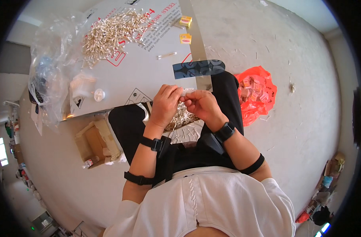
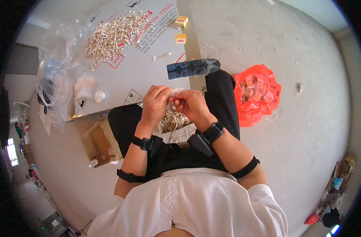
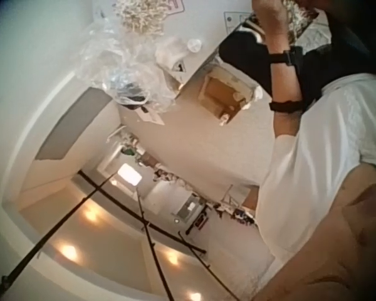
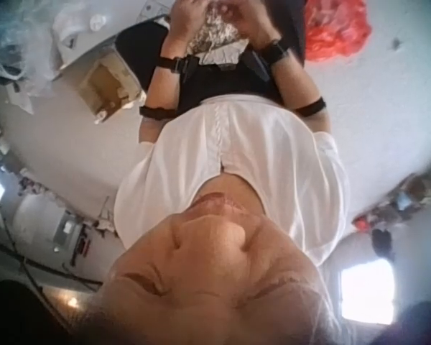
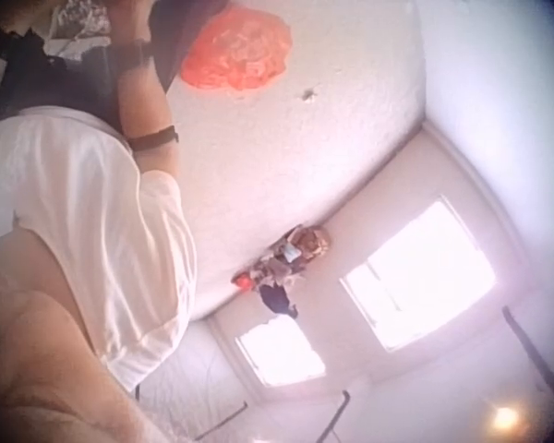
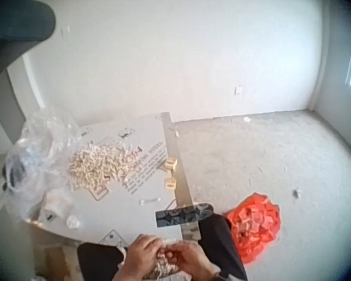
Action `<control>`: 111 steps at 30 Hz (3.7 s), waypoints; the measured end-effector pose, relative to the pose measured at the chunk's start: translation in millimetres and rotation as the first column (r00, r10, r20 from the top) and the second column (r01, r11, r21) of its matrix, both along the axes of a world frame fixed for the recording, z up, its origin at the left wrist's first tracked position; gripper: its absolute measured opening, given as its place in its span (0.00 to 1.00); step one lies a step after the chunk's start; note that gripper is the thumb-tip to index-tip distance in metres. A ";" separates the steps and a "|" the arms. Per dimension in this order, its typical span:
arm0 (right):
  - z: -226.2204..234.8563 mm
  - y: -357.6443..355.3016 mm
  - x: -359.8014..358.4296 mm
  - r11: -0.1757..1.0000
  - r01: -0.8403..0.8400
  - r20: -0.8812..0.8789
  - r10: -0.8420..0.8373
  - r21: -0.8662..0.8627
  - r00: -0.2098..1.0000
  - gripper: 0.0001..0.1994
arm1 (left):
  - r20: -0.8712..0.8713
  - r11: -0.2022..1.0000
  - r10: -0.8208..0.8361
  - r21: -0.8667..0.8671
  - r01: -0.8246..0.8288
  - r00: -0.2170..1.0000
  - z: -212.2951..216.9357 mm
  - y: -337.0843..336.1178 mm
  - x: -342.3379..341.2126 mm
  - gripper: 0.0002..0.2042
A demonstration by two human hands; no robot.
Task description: Packing individual cotton swabs into small cardboard boxes.
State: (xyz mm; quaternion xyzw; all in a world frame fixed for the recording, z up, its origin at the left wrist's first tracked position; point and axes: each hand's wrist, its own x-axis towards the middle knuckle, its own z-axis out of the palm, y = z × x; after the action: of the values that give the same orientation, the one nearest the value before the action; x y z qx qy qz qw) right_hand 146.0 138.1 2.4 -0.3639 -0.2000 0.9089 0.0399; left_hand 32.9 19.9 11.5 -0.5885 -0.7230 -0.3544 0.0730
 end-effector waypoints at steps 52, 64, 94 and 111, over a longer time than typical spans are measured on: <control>-24.0 4.0 -28.1 0.585 0.073 -0.138 0.067 0.808 0.988 0.07 | 0.993 0.950 0.087 -0.059 -0.307 0.078 -36.1 29.8 -11.0 0.06; -25.6 6.2 -27.1 0.598 0.082 -0.115 0.018 0.797 0.993 0.06 | 0.999 0.962 -0.037 0.039 -0.269 0.010 -34.3 20.2 -10.3 0.07; -11.2 25.5 -38.9 -0.135 0.125 -0.121 0.040 0.983 0.992 0.03 | 0.234 0.986 0.149 0.034 -0.161 0.961 -10.0 19.5 -34.6 0.06; -33.6 13.8 -21.0 -0.589 -0.094 0.227 0.157 0.803 0.961 0.04 | -0.037 0.978 0.048 -0.202 -0.054 0.998 -29.0 -12.7 -28.5 0.06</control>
State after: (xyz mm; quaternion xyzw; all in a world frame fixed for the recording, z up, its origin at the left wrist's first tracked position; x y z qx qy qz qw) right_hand 124.9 151.9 -31.3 -0.0858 -0.9404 0.2479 0.2164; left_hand 4.4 7.2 -17.5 -0.5798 -0.7690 -0.2672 0.0333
